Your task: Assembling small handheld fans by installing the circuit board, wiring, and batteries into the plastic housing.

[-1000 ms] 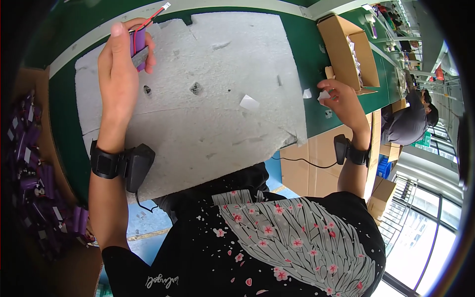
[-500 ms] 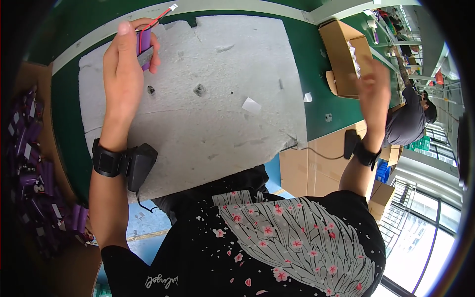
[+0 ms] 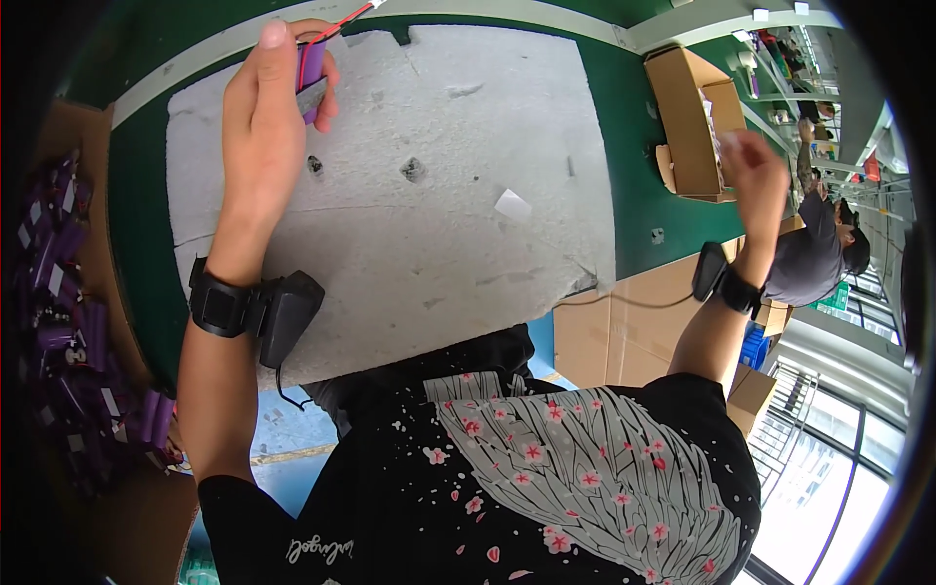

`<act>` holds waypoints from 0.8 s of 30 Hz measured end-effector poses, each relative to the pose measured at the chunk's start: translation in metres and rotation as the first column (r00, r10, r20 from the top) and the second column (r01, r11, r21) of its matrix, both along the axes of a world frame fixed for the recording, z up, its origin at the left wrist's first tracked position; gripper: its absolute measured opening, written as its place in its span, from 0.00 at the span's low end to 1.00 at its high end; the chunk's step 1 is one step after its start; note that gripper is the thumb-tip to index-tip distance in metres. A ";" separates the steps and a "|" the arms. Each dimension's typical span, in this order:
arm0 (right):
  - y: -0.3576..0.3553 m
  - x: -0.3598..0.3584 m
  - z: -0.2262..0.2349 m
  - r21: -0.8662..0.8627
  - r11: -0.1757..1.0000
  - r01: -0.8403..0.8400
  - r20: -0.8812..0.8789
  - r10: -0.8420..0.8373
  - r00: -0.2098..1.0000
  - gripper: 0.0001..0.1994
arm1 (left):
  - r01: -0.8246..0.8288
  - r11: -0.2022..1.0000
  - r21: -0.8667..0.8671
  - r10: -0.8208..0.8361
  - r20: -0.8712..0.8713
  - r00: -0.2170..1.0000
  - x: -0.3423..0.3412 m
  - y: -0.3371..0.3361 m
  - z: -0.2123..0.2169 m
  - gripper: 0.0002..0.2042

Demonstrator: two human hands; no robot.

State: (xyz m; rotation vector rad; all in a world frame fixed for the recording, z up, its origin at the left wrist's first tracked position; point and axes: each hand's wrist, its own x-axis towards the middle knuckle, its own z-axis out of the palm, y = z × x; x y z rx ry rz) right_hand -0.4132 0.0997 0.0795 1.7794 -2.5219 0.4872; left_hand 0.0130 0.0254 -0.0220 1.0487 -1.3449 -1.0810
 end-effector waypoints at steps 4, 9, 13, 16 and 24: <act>0.002 -0.004 0.007 -0.341 0.914 -0.221 -0.523 0.011 0.852 0.13 | 0.044 0.999 -0.031 -0.045 -0.042 0.998 -0.009 -0.005 0.001 0.27; 0.006 0.136 -0.032 0.121 0.755 -0.645 0.396 0.559 0.729 0.23 | -0.002 1.000 -0.028 0.002 0.001 1.000 0.003 0.001 0.002 0.26; 0.006 0.163 -0.052 0.032 0.625 -0.780 0.276 0.745 0.608 0.16 | 0.026 1.000 0.011 -0.025 -0.100 0.995 -0.007 -0.001 0.005 0.25; 0.003 0.159 -0.054 0.064 0.564 -0.823 0.419 0.734 0.535 0.11 | 0.037 0.999 0.039 -0.032 -0.105 0.994 -0.008 0.001 0.007 0.25; -0.003 0.114 -0.024 -0.107 0.846 -0.522 0.416 0.515 0.750 0.07 | 0.030 0.998 0.050 -0.025 -0.084 0.996 0.005 0.005 0.002 0.25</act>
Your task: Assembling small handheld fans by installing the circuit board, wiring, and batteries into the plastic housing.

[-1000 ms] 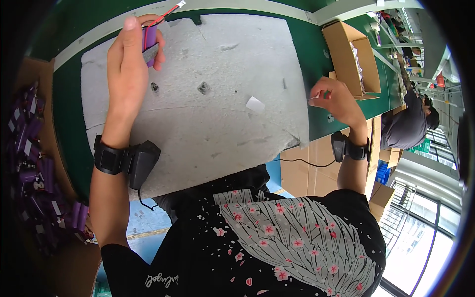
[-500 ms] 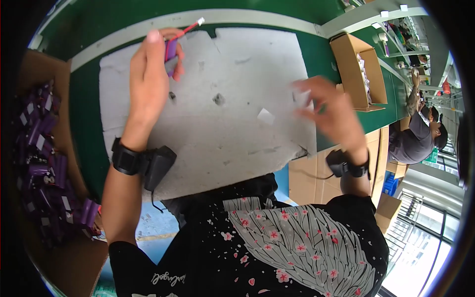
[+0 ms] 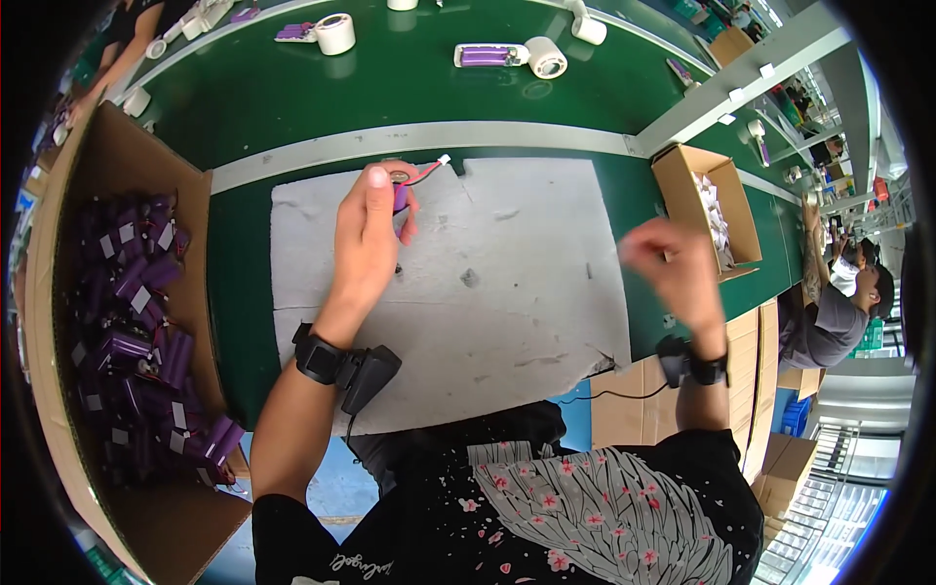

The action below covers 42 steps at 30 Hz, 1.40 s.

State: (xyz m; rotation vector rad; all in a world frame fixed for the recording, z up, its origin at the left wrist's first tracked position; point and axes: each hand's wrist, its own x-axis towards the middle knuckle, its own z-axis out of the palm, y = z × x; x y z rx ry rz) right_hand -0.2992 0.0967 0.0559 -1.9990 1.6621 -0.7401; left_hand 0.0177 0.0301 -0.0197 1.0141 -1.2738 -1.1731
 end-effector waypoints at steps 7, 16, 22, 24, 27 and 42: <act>-0.001 -0.111 0.040 -0.447 0.831 0.332 -0.567 -0.550 0.614 0.11 | 0.065 0.993 0.096 -0.053 -0.124 0.991 -0.010 -0.001 0.005 0.26; -0.137 0.044 0.097 -0.020 0.984 -0.178 -0.062 0.176 0.982 0.13 | 0.028 0.958 0.287 0.085 -0.373 0.924 -0.001 -0.013 0.006 0.28; -0.318 0.115 0.053 -0.413 0.854 -0.318 -0.413 0.135 0.901 0.16 | 0.008 0.926 0.377 0.159 -0.410 0.898 0.008 -0.018 0.002 0.27; -0.389 0.115 0.017 -0.411 0.846 -0.339 -0.500 0.101 0.860 0.20 | -0.017 0.925 0.379 0.182 -0.405 0.896 0.007 -0.020 0.000 0.27; -0.471 0.123 -0.021 -0.335 0.884 -0.327 -0.637 0.043 0.770 0.34 | 0.021 0.942 0.335 0.107 -0.360 0.927 0.006 -0.019 -0.002 0.28; -0.408 0.134 0.038 -0.481 0.851 -0.209 -0.377 0.015 0.926 0.25 | 0.035 0.965 0.260 0.066 -0.370 0.926 0.000 -0.023 -0.001 0.23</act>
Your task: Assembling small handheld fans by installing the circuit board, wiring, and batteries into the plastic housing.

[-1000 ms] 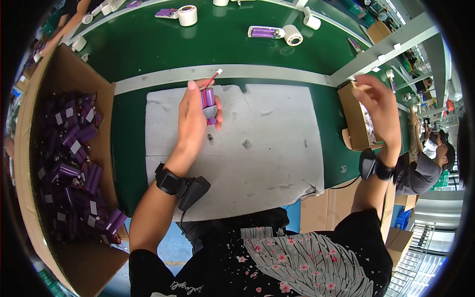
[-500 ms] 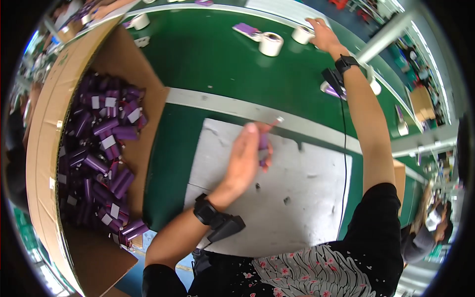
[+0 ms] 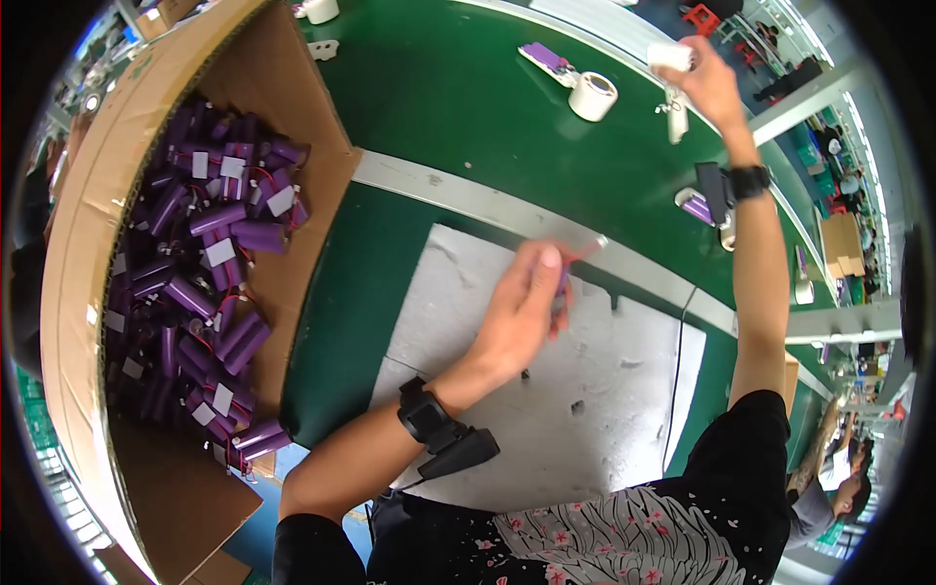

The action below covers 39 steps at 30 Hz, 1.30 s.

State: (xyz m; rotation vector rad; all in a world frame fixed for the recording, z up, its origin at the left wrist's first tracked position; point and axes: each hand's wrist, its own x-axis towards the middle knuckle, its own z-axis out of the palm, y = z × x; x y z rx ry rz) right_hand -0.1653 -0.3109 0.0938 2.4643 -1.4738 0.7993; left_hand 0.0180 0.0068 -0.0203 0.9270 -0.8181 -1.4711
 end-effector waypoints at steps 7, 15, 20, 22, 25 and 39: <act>0.212 0.019 0.073 0.770 0.632 -0.088 0.069 0.054 0.996 0.17 | -0.160 0.983 0.087 0.170 -0.119 0.978 0.001 -0.007 -0.004 0.17; 0.305 0.017 -0.041 0.520 0.849 0.097 -0.402 0.143 0.904 0.22 | -0.225 0.973 -0.051 0.204 -0.262 0.943 -0.003 -0.007 -0.005 0.15; 0.342 0.014 0.010 0.541 0.831 0.130 -0.218 -0.011 0.976 0.25 | -0.252 0.941 -0.227 0.221 -0.154 0.963 0.005 0.008 -0.004 0.16; 0.354 0.007 0.005 0.593 0.805 -0.017 -0.027 0.040 0.999 0.25 | -0.234 0.928 -0.290 0.205 -0.126 0.971 -0.001 0.013 0.002 0.16; 0.366 -0.004 -0.022 0.615 0.723 -0.316 0.375 0.084 0.923 0.26 | -0.082 0.859 -0.506 0.102 0.012 0.995 -0.017 0.037 0.019 0.15; 0.364 -0.028 -0.090 0.731 0.642 -0.232 0.467 -0.222 0.856 0.15 | 0.697 0.693 -0.182 -0.244 0.851 0.465 0.008 0.024 0.015 0.15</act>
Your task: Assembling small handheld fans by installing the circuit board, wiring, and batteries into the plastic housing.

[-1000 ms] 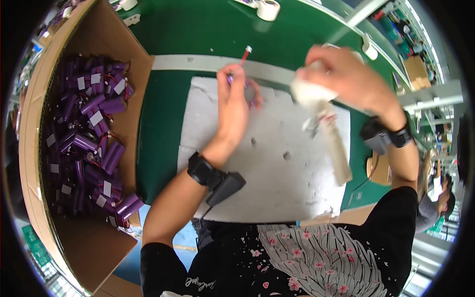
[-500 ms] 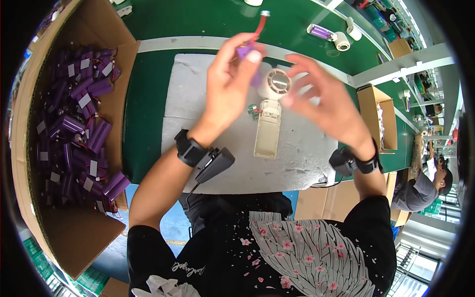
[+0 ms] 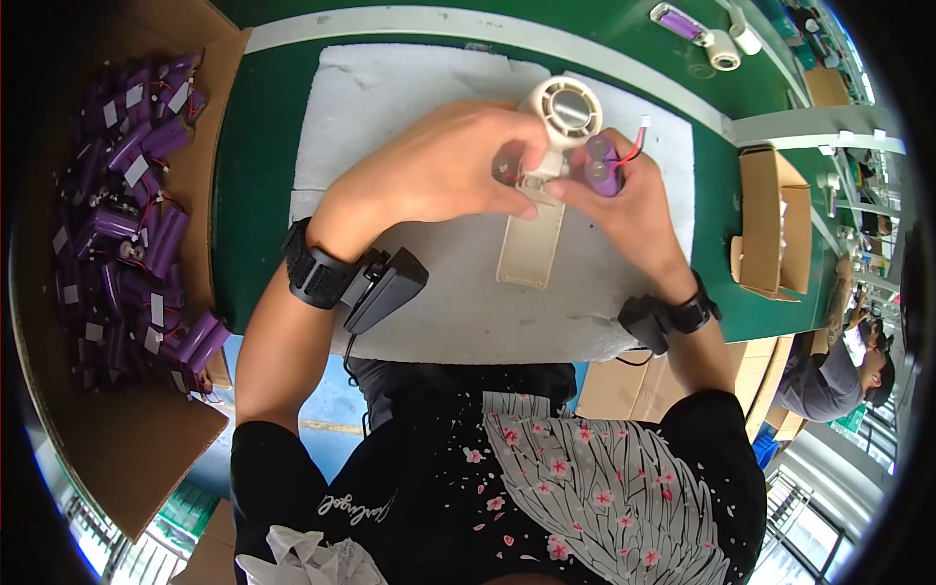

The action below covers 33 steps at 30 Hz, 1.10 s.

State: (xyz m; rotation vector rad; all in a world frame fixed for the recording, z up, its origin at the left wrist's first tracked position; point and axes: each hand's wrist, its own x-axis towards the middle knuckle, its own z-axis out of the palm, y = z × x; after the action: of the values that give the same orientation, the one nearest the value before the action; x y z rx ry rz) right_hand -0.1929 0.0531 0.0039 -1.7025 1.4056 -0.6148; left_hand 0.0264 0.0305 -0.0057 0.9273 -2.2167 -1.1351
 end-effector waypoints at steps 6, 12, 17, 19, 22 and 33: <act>-0.004 -0.006 -0.020 -0.117 0.990 0.079 0.231 -0.050 0.972 0.15 | -0.150 0.984 0.098 0.160 -0.109 0.981 -0.014 0.006 -0.009 0.13; -0.002 -0.005 -0.015 -0.587 0.794 -0.160 0.026 0.216 0.976 0.15 | -0.024 0.970 0.244 0.061 -0.148 0.987 -0.009 0.002 -0.013 0.14; -0.001 0.002 -0.022 -0.619 0.739 -0.265 -0.044 0.304 0.952 0.16 | -0.006 0.975 0.224 0.055 -0.214 0.975 -0.010 0.004 -0.015 0.15; 0.000 0.002 -0.021 -0.605 0.748 -0.274 -0.059 0.301 0.952 0.16 | -0.007 0.973 0.232 0.065 -0.243 0.968 -0.011 0.006 -0.012 0.16; 0.000 0.002 -0.021 -0.581 0.760 -0.291 -0.089 0.296 0.951 0.16 | 0.007 0.971 0.239 0.056 -0.254 0.966 -0.011 0.007 -0.008 0.16; 0.005 -0.001 -0.022 -0.495 0.846 -0.197 -0.067 0.189 0.980 0.14 | 0.012 0.926 0.378 0.066 -0.193 0.979 -0.003 0.003 -0.006 0.16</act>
State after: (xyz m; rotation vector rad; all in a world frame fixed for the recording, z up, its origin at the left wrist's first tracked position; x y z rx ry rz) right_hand -0.1941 0.0579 -0.0178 -2.2282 1.1188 -0.9092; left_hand 0.0229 0.0337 -0.0114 0.9382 -1.8496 -1.6055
